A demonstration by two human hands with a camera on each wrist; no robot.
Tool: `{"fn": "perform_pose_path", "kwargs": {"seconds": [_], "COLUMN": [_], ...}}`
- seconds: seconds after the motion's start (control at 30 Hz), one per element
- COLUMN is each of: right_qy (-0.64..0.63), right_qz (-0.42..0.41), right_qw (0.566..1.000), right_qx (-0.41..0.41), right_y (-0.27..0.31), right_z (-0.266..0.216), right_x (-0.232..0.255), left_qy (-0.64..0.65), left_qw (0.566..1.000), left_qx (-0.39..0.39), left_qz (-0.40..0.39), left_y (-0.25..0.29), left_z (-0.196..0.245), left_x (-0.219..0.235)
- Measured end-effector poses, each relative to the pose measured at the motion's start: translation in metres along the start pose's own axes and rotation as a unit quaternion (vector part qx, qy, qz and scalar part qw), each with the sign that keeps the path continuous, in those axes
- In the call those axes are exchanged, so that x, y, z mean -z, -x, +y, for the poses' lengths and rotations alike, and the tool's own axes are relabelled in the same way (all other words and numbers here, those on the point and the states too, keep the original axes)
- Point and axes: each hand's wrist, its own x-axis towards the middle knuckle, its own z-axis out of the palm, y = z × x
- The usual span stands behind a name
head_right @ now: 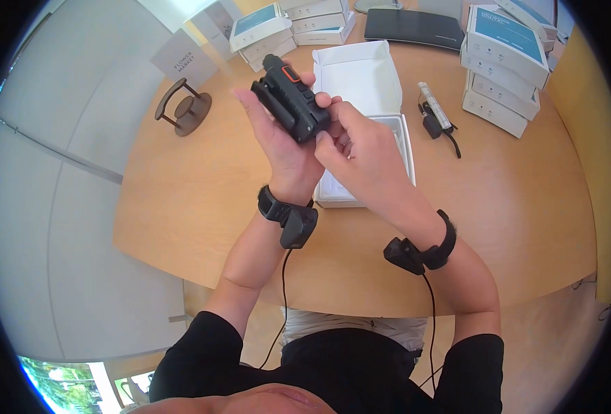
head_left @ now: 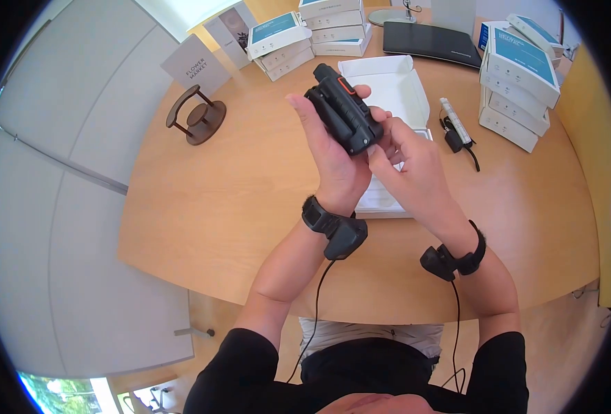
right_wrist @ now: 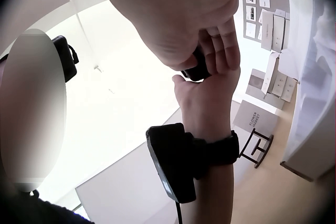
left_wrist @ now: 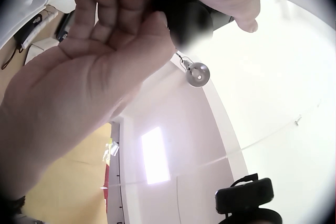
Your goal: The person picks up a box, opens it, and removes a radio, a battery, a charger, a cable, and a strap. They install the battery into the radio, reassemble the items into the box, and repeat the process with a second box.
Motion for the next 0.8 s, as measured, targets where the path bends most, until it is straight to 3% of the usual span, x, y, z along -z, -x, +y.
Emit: {"fn": "perform_pose_path", "kwargs": {"seconds": [0.13,0.33,0.53,0.73,0.8], "right_qy": [0.07,0.067,0.026,0.038,0.073], "right_qz": [0.014,0.03,0.031,-0.042,0.034], "right_qw": [0.996,0.996,0.999,0.998,0.994], "right_qx": [0.048,0.044,0.025,-0.009,0.075], "right_y": [0.004,0.007,0.007,-0.004,-0.008], "right_z": [0.006,0.004,0.004,0.005,0.006], "right_x": [-0.006,-0.008,-0.009,0.004,0.006], "left_qy": [0.031,0.003,-0.01,-0.015,-0.022], "left_qw": [0.999,0.999,0.997,0.999,0.999], "left_qx": [-0.01,0.024,0.069,-0.012,-0.02], "left_qz": [0.009,0.032,-0.011,0.043,0.045], "left_y": [0.0,0.003,0.003,-0.007,-0.008], "left_z": [-0.002,0.0,0.004,0.005,0.003], "left_x": [0.001,-0.003,0.004,0.002,0.003]}}
